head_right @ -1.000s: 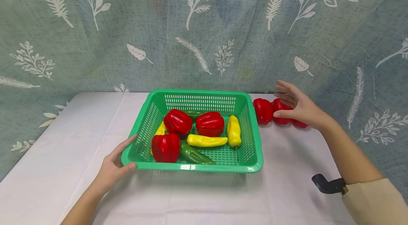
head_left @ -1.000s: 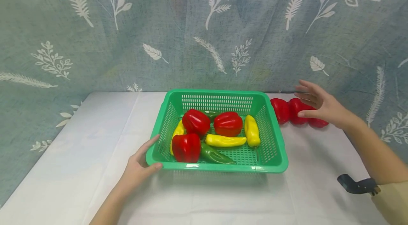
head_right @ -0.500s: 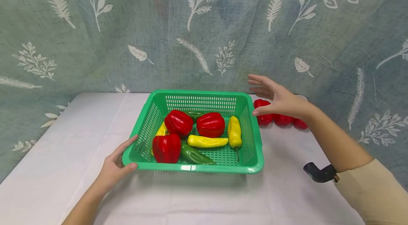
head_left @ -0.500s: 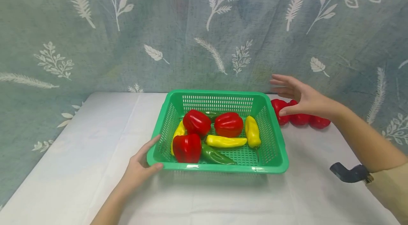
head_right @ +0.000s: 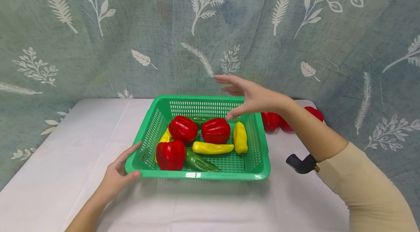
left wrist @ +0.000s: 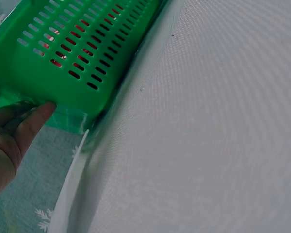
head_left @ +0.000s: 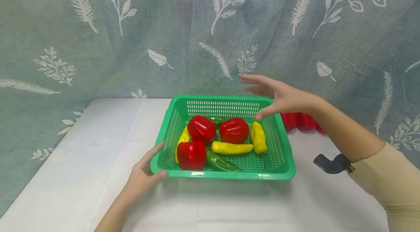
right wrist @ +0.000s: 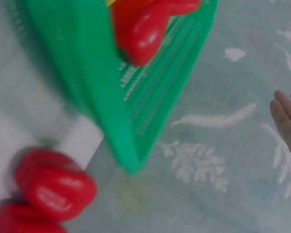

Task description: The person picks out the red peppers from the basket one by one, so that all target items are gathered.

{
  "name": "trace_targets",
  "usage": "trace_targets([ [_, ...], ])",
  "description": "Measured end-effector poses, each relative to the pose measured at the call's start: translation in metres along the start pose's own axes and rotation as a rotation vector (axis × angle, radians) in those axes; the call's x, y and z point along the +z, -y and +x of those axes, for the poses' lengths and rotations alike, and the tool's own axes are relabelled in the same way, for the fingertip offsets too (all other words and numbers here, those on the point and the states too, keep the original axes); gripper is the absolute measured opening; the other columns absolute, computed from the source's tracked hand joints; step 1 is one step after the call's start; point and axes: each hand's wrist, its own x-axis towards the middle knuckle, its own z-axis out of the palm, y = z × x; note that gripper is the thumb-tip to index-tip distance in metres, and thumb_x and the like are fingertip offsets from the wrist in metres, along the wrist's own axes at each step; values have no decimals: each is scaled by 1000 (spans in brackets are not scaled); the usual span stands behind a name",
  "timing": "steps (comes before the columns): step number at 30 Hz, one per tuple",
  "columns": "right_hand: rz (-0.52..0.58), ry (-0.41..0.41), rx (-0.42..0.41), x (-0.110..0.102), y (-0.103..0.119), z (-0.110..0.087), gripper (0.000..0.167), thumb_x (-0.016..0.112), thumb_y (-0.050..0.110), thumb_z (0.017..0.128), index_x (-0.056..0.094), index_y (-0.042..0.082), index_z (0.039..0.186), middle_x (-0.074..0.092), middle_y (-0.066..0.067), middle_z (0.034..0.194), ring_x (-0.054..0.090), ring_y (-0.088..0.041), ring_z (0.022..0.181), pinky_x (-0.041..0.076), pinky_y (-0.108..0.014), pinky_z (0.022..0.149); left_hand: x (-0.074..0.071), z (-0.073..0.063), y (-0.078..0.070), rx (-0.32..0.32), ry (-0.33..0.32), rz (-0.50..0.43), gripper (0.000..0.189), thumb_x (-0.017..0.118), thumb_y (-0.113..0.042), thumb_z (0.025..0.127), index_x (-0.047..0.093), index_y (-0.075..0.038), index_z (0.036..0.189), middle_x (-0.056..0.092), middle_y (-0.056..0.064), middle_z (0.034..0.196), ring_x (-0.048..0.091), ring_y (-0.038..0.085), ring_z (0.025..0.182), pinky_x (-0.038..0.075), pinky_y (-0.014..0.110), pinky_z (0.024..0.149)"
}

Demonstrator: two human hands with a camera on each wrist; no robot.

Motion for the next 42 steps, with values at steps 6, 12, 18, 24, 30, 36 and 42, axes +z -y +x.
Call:
trace_targets([
  [6,-18,57,-7,13,8,25,94,80,20,76,23,16,150,24,-1,155,33,-28,138,34,-46,110,-1,0,-1,-9,0,12,76,71,-3,80,36,-21,146,35,-13,148,24,-13,130,27,5,100],
  [12,-40,128,-48,30,9,52,93,80,20,76,24,14,150,24,-3,155,33,-26,138,32,-45,112,-1,-1,0,-14,4,-6,76,70,-3,80,36,-20,146,34,-12,149,25,-13,130,27,6,100],
  [18,-30,211,-81,51,8,78,92,79,17,77,24,12,149,24,-3,155,33,-22,138,31,-42,112,-1,-1,0,-6,8,-47,76,69,0,80,36,-18,146,34,-13,149,26,-13,130,28,6,100],
  [24,-26,290,-59,73,3,97,91,79,18,77,23,17,150,23,3,155,29,-20,140,31,-40,113,1,0,1,4,17,-74,76,68,3,80,36,-15,146,34,-13,149,26,-13,130,30,7,100],
  [30,-87,347,-51,95,-10,111,91,80,19,76,26,17,149,27,3,154,31,-19,138,38,-42,108,2,0,1,4,17,-76,77,68,3,79,35,-16,146,34,-14,149,26,-12,131,30,7,101],
  [36,-115,417,-54,116,-24,119,90,80,18,76,28,12,148,31,-3,151,33,-23,135,42,-36,105,3,-1,1,11,17,-87,77,68,5,79,35,-14,146,34,-12,149,29,-11,130,32,9,100],
  [42,-108,479,-47,132,-30,120,88,80,20,76,30,10,148,37,-7,147,40,-24,128,49,-28,95,1,0,1,0,16,-48,77,69,2,80,35,-20,146,34,-10,150,27,-11,131,31,7,100],
])
